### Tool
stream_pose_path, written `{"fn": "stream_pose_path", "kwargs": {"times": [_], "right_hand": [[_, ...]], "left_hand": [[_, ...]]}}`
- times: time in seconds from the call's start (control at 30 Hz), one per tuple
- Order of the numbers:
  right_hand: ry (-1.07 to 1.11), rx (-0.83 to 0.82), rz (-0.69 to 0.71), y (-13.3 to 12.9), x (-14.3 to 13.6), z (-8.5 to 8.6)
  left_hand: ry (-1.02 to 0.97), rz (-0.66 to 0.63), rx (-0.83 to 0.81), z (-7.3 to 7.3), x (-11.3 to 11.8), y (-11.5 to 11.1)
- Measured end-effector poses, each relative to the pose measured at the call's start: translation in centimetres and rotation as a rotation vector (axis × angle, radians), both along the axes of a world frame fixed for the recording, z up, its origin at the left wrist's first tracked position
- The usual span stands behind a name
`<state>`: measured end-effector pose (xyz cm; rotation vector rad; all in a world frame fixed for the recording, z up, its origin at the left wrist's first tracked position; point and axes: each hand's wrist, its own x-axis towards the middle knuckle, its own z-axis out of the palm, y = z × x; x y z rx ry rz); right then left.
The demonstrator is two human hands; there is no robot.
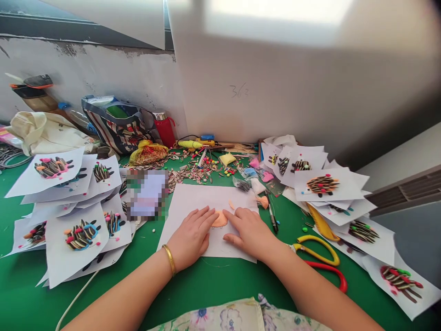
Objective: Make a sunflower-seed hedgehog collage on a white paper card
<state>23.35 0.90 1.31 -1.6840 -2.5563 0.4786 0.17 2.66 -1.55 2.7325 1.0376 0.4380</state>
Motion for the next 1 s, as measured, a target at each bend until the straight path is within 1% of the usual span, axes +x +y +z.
{"fn": "stream_pose_path", "kwargs": {"times": [0.17,0.33,0.5,0.73,1.0], "right_hand": [[-0.014,0.017,-0.006,0.0,-0.2,-0.1],[-0.012,0.037,-0.012,0.0,-0.2,-0.2],[-0.029,0.060,-0.013,-0.1,-0.6,-0.1],[-0.008,0.044,-0.026,0.0,-0.7,-0.3],[-0.036,0.052,-0.028,0.0,-0.9,-0.2]], "left_hand": [[-0.023,0.018,-0.028,0.3,0.0,0.1],[-0.108,0.086,-0.092,0.7,0.0,0.4],[-0.033,0.075,-0.113,0.9,0.1,0.5],[-0.041,0.080,-0.105,1.0,0.3,0.5],[0.038,0.050,-0.078,1.0,0.9,0.1]]}}
